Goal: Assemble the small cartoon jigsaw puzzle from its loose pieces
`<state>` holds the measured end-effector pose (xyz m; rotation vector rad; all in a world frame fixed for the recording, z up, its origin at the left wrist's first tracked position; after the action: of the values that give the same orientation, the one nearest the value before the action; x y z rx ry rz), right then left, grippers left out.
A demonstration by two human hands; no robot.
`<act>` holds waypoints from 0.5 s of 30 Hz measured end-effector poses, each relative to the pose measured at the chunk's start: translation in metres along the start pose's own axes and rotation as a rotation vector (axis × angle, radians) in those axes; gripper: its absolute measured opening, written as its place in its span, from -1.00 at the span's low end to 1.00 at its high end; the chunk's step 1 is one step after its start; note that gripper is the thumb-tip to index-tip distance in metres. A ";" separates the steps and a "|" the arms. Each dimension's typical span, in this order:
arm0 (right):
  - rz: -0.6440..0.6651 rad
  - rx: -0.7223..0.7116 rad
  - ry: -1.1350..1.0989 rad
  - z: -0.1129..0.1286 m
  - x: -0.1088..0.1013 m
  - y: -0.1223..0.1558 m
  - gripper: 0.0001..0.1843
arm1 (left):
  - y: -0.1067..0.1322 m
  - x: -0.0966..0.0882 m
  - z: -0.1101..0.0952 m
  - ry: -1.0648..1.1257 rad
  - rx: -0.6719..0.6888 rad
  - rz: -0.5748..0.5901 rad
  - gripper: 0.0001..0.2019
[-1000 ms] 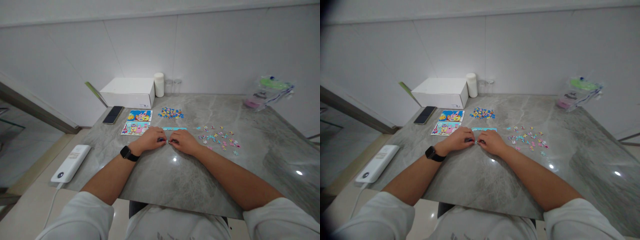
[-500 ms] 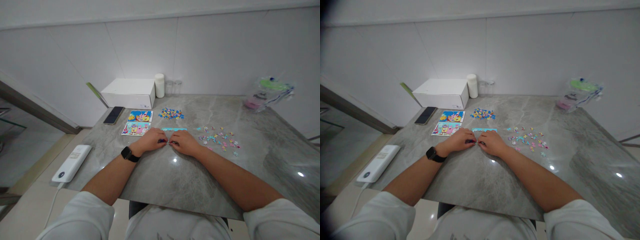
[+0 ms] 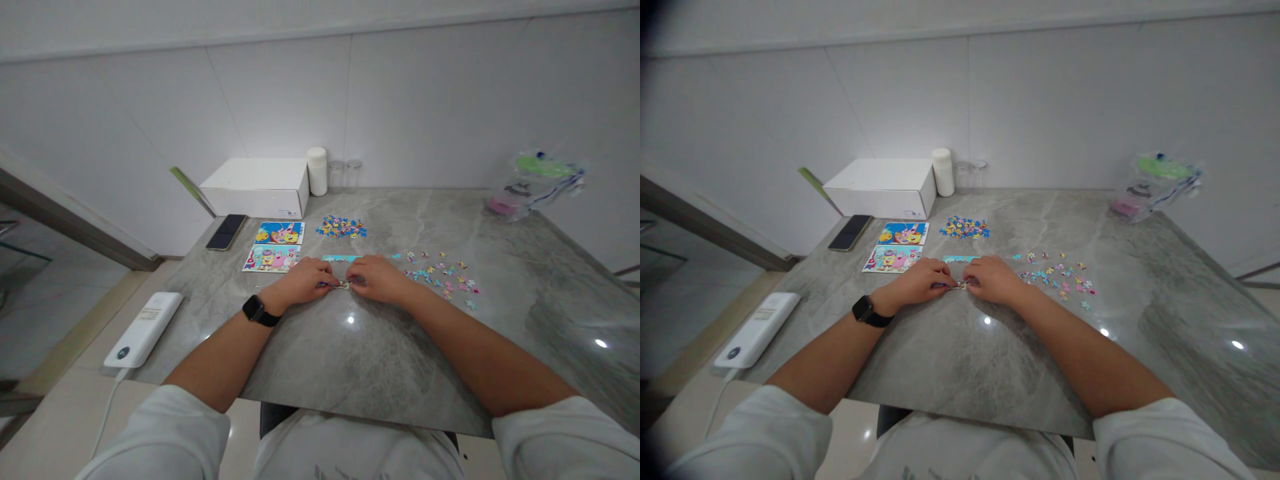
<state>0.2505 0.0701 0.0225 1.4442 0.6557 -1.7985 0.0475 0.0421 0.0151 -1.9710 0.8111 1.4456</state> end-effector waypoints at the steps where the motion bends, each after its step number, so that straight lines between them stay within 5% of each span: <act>1: 0.011 -0.002 0.004 0.000 0.001 0.000 -0.81 | 0.000 0.000 0.000 -0.002 -0.002 -0.002 -0.78; 15: 0.023 0.010 -0.004 0.000 0.004 -0.002 -0.85 | -0.001 -0.002 -0.010 -0.079 -0.022 0.019 -0.79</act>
<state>0.2488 0.0705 0.0183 1.4487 0.6258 -1.7892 0.0542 0.0356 0.0195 -1.9141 0.7846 1.5398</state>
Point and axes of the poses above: each hand's wrist, its own y-axis away from the middle knuckle, its own x-axis out of the palm, z = x × y, the point moved 4 cm from there along -y, towards the middle knuckle, and after that the axes turned 6 degrees about z, right-handed, at the moved point
